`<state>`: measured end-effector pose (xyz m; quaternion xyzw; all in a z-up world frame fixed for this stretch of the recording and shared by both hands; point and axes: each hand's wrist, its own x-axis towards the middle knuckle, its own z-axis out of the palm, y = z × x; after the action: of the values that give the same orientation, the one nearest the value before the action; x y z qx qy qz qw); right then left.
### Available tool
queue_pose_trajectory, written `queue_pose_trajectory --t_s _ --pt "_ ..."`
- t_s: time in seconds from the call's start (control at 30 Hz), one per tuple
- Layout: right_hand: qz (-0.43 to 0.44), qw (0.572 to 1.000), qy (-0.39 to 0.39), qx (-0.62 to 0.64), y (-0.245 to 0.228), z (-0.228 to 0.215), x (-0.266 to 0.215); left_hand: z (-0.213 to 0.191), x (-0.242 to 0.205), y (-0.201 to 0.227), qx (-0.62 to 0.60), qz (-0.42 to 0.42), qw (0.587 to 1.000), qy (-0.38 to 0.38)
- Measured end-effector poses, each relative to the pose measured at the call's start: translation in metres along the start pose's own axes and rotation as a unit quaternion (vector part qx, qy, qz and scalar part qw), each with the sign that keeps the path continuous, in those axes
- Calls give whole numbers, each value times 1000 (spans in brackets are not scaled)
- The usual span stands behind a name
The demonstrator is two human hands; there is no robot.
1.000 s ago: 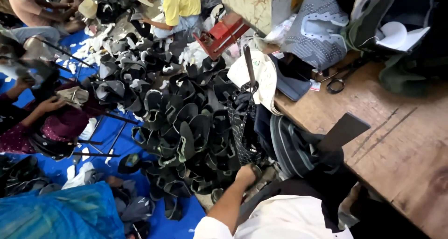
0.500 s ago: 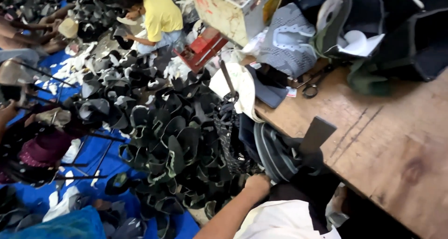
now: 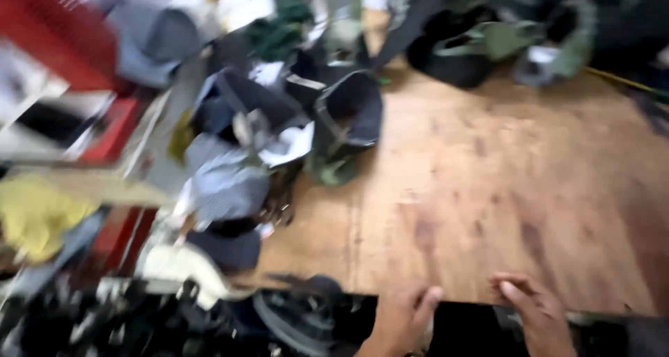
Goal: Inspecting and handling shoe upper components on a workbench.
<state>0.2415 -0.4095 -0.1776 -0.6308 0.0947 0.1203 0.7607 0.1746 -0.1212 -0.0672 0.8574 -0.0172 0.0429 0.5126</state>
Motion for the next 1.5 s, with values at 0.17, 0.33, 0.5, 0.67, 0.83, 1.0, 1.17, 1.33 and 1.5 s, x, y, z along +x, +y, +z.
queue_pose_trajectory --t_s 0.17,0.33,0.5,0.67,0.83,1.0,1.17,1.33,1.5 --pt "-38 999 18 -26 -34 39 -1 21 41 -33 -50 -23 998 8" --pt "-73 987 -81 -118 -103 136 49 19 43 -25 45 117 991 42" --pt "-177 954 -202 -130 -191 293 105 22 41 -39 33 117 991 50" --pt "-445 833 -215 -248 -101 295 190 14 34 -34 38 130 986 96" --pt "-607 688 -75 -391 -174 220 79 6 34 -37 -53 97 990 90" --pt "-627 600 -14 -497 -210 145 23 15 31 -60 -179 39 980 77" --pt "-632 609 1 -479 -205 115 -2 17 29 -56 -264 86 944 181" --pt "-627 597 9 -500 -194 129 1 -25 50 2 -260 138 926 235" --pt "-600 642 -64 -473 -194 183 11 -44 100 -8 -266 -34 908 322"
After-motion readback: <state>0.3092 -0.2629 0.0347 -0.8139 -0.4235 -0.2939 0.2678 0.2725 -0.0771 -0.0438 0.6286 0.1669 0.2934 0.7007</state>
